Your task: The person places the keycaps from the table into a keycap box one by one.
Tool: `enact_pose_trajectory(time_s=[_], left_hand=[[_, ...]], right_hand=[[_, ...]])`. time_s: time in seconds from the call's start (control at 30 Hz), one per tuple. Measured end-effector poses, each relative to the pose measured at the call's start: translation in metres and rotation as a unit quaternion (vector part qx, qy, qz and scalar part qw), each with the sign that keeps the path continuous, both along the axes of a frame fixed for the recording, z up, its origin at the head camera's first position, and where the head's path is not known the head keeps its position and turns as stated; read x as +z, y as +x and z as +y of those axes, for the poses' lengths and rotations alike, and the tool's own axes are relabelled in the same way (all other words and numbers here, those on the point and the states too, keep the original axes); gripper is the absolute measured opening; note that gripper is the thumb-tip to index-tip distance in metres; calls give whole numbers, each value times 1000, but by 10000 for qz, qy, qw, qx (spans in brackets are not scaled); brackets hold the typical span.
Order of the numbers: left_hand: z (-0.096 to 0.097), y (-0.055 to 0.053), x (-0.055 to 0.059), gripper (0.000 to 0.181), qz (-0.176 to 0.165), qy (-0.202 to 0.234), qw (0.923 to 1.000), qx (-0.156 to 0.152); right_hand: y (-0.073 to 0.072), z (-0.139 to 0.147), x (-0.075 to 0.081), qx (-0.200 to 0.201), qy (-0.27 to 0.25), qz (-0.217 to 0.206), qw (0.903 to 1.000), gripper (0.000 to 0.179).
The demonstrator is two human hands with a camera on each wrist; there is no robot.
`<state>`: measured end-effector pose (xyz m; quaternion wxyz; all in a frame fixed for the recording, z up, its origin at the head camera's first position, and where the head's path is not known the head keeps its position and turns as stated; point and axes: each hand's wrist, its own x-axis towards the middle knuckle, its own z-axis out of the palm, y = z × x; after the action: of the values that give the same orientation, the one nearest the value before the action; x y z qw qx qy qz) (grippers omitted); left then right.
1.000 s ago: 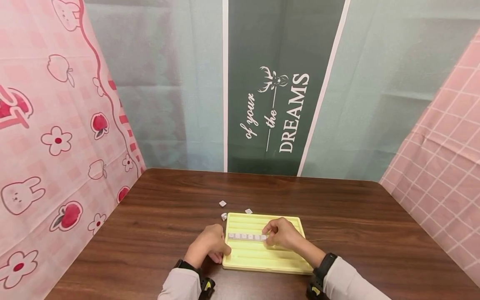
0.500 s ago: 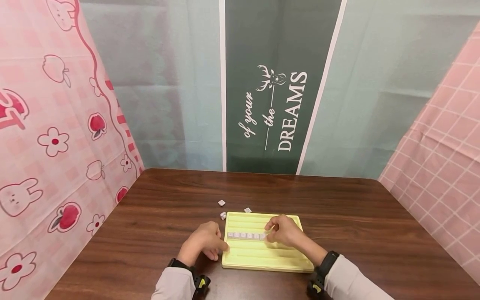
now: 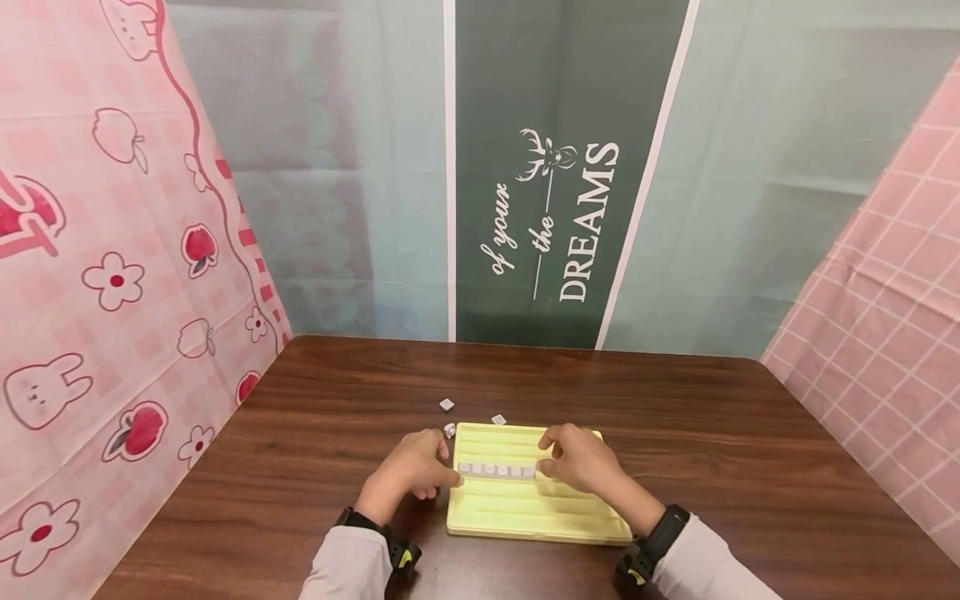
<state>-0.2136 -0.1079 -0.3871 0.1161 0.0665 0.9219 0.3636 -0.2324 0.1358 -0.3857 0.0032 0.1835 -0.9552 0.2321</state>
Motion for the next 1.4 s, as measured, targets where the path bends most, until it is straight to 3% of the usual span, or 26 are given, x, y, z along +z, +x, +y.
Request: enact_pose_trajectory(time_s=[0.27, 0.6, 0.77, 0.9, 1.1, 1.33, 1.4], left_hand=[[1, -3, 5, 34, 566, -557, 9967, -164], [1, -4, 3, 32, 982, -820, 9913, -318], [3, -3, 2, 30, 1314, -859, 9866, -446], [4, -5, 0, 29, 1701, -923, 9798, -495], [4, -8, -3, 27, 2023, -956, 9734, -487], [3, -14, -6, 26, 2262, -967, 9686, -363], [3, -16, -6, 26, 2263, -925, 9692, -286]], right_hand=[[7, 7, 7, -61, 807, -162, 9966, 30], [17, 18, 13, -136, 932, -759, 9927, 42], [23, 24, 14, -221, 1025, -957, 9899, 40], [26, 27, 16, -423, 1012, -921, 9897, 37], [27, 31, 17, -672, 1306, -785, 9860, 26], [29, 35, 18, -926, 1575, -868, 9793, 56], [29, 36, 17, -954, 1674, -882, 9773, 51]])
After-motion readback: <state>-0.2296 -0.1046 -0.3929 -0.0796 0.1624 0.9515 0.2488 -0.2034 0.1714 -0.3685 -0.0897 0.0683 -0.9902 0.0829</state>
